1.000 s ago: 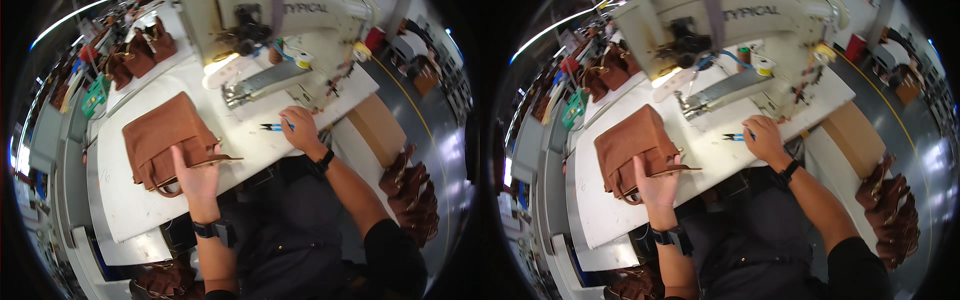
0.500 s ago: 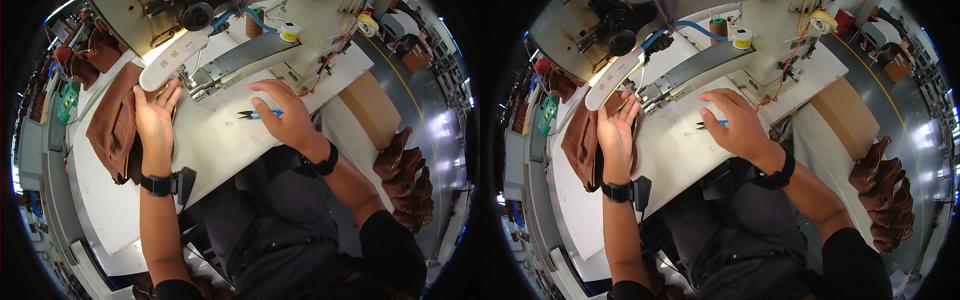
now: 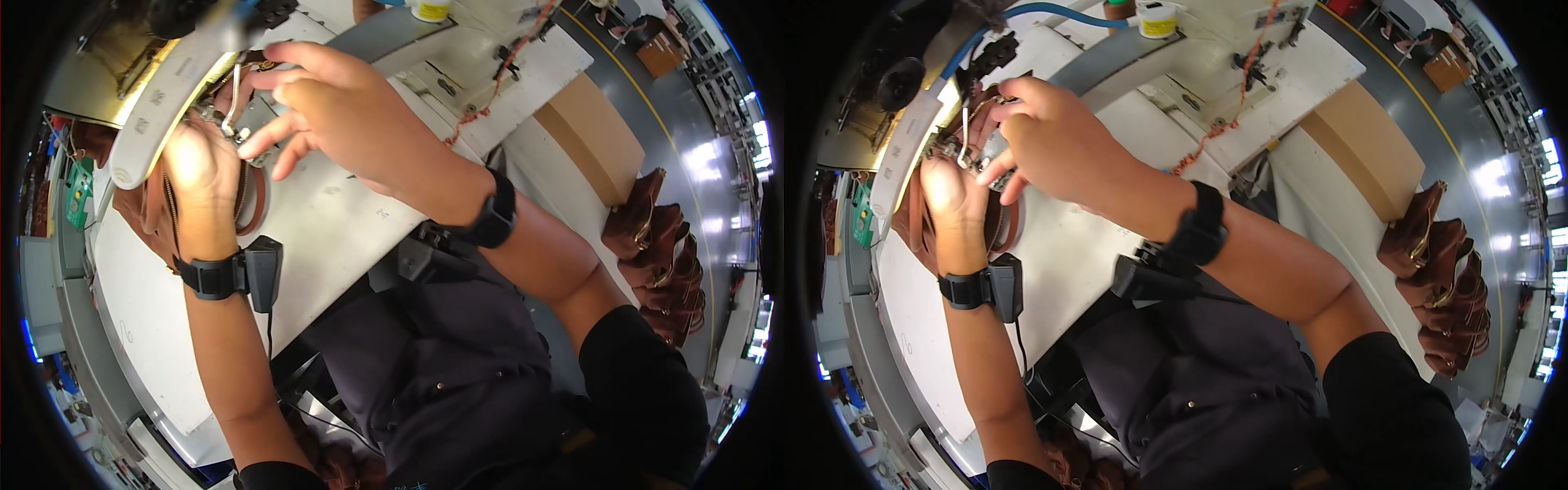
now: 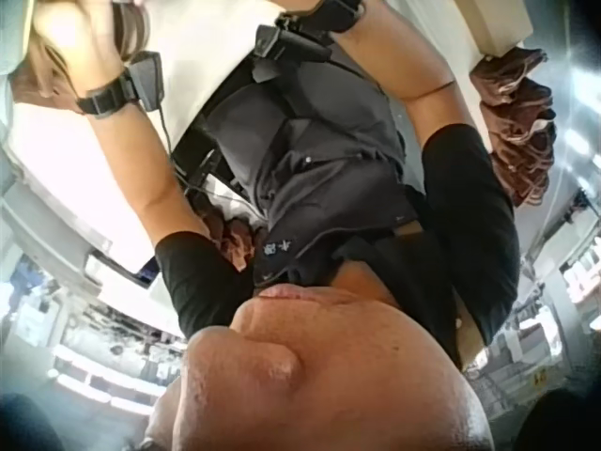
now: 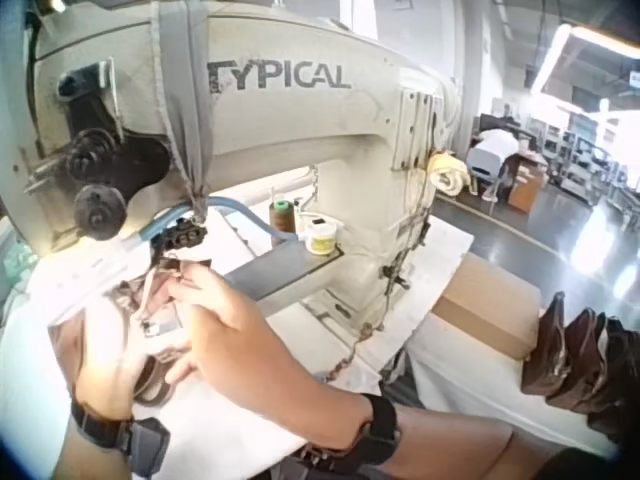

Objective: Using an industrial sewing machine to assemble leather bag components, including sewing near the zipper and attaching hardware.

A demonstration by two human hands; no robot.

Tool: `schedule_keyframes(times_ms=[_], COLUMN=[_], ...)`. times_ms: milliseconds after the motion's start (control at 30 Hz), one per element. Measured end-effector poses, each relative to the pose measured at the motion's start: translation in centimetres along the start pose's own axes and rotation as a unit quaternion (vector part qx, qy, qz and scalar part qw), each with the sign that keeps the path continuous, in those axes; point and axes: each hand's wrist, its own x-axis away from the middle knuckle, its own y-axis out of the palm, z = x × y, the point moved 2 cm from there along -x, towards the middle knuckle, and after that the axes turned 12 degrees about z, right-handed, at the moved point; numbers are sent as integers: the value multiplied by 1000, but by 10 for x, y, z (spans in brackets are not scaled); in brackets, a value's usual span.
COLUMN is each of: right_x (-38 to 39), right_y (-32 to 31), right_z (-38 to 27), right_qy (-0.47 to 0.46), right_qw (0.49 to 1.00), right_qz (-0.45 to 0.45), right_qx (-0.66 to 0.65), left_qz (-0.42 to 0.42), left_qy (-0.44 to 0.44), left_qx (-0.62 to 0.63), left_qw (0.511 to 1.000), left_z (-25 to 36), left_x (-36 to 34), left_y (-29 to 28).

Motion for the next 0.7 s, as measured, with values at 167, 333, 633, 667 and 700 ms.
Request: schedule_keyframes(times_ms=[167, 333, 633, 667, 700], right_x=[-11, -26, -50, -54, -54], right_y=[5, 16, 16, 12, 13], right_z=[0, 6, 24, 23, 25], right_qy=[68, 63, -101, -257, -255], right_qw=[995, 995, 977, 858, 860], right_qz=[-56, -40, 97, 104, 98], right_qx=[-38, -64, 158, 433, 432], left_qz=[9, 57, 33, 43, 57], left_qy=[-35, -34, -10, -5, 4], left_qx=[-67, -31, 19, 17, 14], left_qw=[997, 997, 999, 999, 998], left_z=[13, 17, 15, 18, 22], left_x=[29, 40, 47, 51, 52], left_y=[28, 29, 36, 45, 46])
